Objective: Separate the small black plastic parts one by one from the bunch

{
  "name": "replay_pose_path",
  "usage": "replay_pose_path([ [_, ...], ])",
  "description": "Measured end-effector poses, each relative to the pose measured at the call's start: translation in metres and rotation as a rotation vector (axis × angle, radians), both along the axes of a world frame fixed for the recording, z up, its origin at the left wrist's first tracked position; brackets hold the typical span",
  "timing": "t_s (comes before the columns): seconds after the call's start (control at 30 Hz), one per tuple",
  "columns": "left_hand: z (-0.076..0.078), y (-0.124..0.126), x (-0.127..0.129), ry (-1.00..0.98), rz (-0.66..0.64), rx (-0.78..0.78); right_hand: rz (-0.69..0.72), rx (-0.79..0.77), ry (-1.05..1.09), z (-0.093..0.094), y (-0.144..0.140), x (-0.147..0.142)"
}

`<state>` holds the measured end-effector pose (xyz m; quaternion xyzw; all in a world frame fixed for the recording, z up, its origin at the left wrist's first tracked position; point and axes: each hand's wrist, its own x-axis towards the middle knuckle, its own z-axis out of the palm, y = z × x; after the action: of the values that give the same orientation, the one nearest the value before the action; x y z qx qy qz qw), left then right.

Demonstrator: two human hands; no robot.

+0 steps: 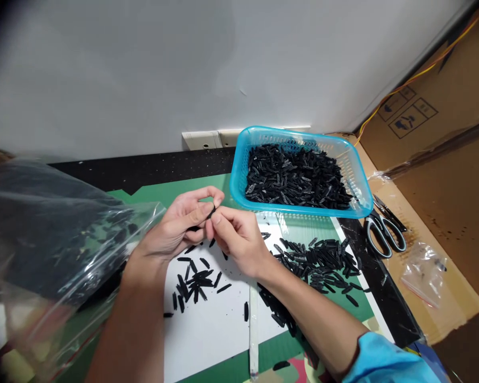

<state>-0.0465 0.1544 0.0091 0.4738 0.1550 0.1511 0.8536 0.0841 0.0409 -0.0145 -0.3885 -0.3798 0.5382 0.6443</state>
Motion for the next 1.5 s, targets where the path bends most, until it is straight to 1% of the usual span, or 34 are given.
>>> replay_pose_path([
  [0.17, 0.000, -0.002, 0.002, -0.005, 0.022, 0.010, 0.008, -0.006, 0.021, 0.001, 0.000, 0.001],
  [0.33, -0.001, -0.002, 0.002, -0.011, 0.064, 0.019, 0.054, -0.017, 0.034, 0.002, 0.000, 0.002],
  [0.67, -0.004, 0.002, -0.001, 0.019, 0.059, 0.068, 0.087, -0.061, 0.029, 0.010, -0.002, -0.001],
  [0.77, -0.003, 0.003, -0.002, 0.045, 0.048, 0.074, 0.076, -0.082, 0.037, 0.007, -0.002, -0.002],
  [1.07, -0.002, -0.002, 0.003, 0.051, 0.045, 0.094, -0.034, -0.079, 0.061, -0.005, -0.001, -0.005],
  [1.3, -0.004, -0.002, 0.005, 0.035, 0.016, 0.085, -0.086, -0.077, 0.044, -0.003, 0.003, -0.005],
  [1.5, -0.003, 0.000, 0.005, 0.011, 0.019, 0.061, -0.063, -0.073, 0.043, 0.001, 0.004, -0.004],
])
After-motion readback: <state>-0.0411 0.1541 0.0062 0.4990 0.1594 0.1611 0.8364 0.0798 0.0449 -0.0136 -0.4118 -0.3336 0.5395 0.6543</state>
